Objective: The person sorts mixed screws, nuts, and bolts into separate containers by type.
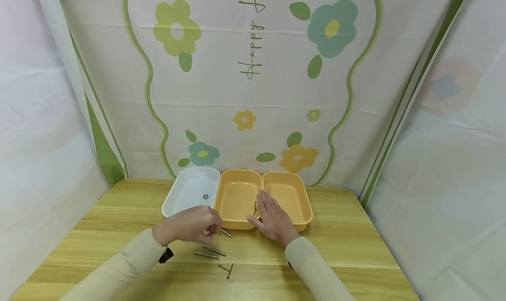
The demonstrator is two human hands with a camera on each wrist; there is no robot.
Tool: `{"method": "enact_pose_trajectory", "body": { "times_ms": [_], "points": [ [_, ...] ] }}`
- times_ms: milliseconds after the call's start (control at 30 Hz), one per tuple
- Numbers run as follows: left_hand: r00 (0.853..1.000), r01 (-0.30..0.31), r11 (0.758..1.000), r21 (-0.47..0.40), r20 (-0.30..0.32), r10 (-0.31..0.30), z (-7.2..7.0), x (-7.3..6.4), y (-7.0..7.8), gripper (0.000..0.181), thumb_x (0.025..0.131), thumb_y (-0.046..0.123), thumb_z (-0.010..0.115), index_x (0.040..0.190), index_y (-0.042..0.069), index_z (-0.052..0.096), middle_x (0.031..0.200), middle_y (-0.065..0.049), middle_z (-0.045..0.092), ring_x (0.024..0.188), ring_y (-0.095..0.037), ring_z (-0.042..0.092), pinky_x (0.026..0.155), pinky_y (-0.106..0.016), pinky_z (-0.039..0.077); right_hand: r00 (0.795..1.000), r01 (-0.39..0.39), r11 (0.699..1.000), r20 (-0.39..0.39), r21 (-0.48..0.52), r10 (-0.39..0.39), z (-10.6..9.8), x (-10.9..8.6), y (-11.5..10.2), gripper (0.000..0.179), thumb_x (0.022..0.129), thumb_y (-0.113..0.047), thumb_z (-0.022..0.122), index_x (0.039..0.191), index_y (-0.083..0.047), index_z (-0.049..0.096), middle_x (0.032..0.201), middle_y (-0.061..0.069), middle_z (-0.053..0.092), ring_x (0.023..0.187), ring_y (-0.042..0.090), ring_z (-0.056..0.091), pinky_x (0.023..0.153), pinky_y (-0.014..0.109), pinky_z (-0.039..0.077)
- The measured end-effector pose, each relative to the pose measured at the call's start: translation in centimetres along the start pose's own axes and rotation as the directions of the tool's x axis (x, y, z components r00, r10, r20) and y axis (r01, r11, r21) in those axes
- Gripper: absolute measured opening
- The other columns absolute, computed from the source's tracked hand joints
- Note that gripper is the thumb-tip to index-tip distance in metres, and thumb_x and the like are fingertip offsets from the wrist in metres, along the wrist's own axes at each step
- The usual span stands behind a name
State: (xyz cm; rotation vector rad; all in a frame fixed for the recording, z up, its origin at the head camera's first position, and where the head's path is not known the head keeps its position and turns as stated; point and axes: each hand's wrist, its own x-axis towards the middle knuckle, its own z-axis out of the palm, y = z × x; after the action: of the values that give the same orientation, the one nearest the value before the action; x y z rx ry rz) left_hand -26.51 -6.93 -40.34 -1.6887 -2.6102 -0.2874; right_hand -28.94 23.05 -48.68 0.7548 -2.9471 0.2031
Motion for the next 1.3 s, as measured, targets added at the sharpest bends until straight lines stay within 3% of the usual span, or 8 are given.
{"method": "enact_pose_trajectory", "body": {
  "times_ms": [200, 433, 833, 1200, 1300],
  "points": [
    [0.997, -0.001, 0.998, 0.065, -0.076, 0.006, -1.1, 0.9, -0.9, 0.016, 0.074, 0.001, 0.073, 0.075, 0.015, 0.066, 0.074, 0.006, 0.066, 0.066, 0.003, 0.047, 0.060, -0.010, 0.040, 1.000, -0.004, 1.000, -0.002, 0.013, 0.004, 0.0, -0.1, -0.1, 0.087, 0.111, -0.059, 0.037, 0.166, 0.005, 0.018, 0.176, 0.024, 0.016, 0.165, 0.036, 0.017, 0.133, 0.052, 0.024],
    [0.991, 0.031, 0.993, 0.114, -0.130, -0.016, -1.3, 2.1, -1.7, 0.019, 0.076, 0.004, 0.078, 0.074, 0.017, 0.064, 0.076, 0.008, 0.064, 0.064, 0.001, 0.047, 0.058, -0.013, 0.041, 1.000, -0.003, 1.000, -0.013, 0.010, 0.003, 0.1, -0.1, -0.1, 0.087, 0.110, -0.060, 0.037, 0.166, 0.005, 0.019, 0.175, 0.023, 0.017, 0.165, 0.037, 0.019, 0.132, 0.052, 0.025],
    [0.978, 0.119, 0.988, 0.100, -0.185, -0.099, -1.6, 4.3, -3.8, 0.015, 0.080, 0.003, 0.075, 0.077, 0.013, 0.066, 0.083, 0.004, 0.071, 0.064, -0.003, 0.048, 0.058, -0.015, 0.042, 1.000, -0.012, 1.000, -0.007, 0.022, 0.013, -0.1, -0.1, -0.2, 0.088, 0.110, -0.061, 0.037, 0.166, 0.004, 0.019, 0.176, 0.022, 0.017, 0.165, 0.036, 0.018, 0.132, 0.052, 0.024],
    [0.966, 0.185, 0.979, 0.083, -0.197, -0.166, -0.9, 6.2, -5.4, 0.017, 0.081, 0.003, 0.077, 0.075, 0.014, 0.065, 0.077, 0.004, 0.068, 0.061, -0.004, 0.047, 0.056, -0.016, 0.042, 1.000, -0.010, 1.000, -0.005, 0.018, 0.010, 0.0, -0.1, -0.2, 0.087, 0.110, -0.061, 0.037, 0.166, 0.004, 0.018, 0.176, 0.023, 0.017, 0.165, 0.036, 0.018, 0.132, 0.052, 0.024],
    [0.958, 0.205, 0.975, 0.087, -0.220, -0.182, -0.6, 6.6, -5.8, 0.012, 0.084, 0.002, 0.076, 0.080, 0.011, 0.070, 0.082, 0.000, 0.072, 0.063, -0.007, 0.054, 0.058, -0.019, 0.048, 1.000, -0.013, 1.000, -0.002, 0.016, 0.013, 0.0, -0.1, -0.2, 0.087, 0.110, -0.060, 0.037, 0.166, 0.004, 0.017, 0.176, 0.023, 0.016, 0.165, 0.036, 0.017, 0.133, 0.053, 0.024]
  ]
}}
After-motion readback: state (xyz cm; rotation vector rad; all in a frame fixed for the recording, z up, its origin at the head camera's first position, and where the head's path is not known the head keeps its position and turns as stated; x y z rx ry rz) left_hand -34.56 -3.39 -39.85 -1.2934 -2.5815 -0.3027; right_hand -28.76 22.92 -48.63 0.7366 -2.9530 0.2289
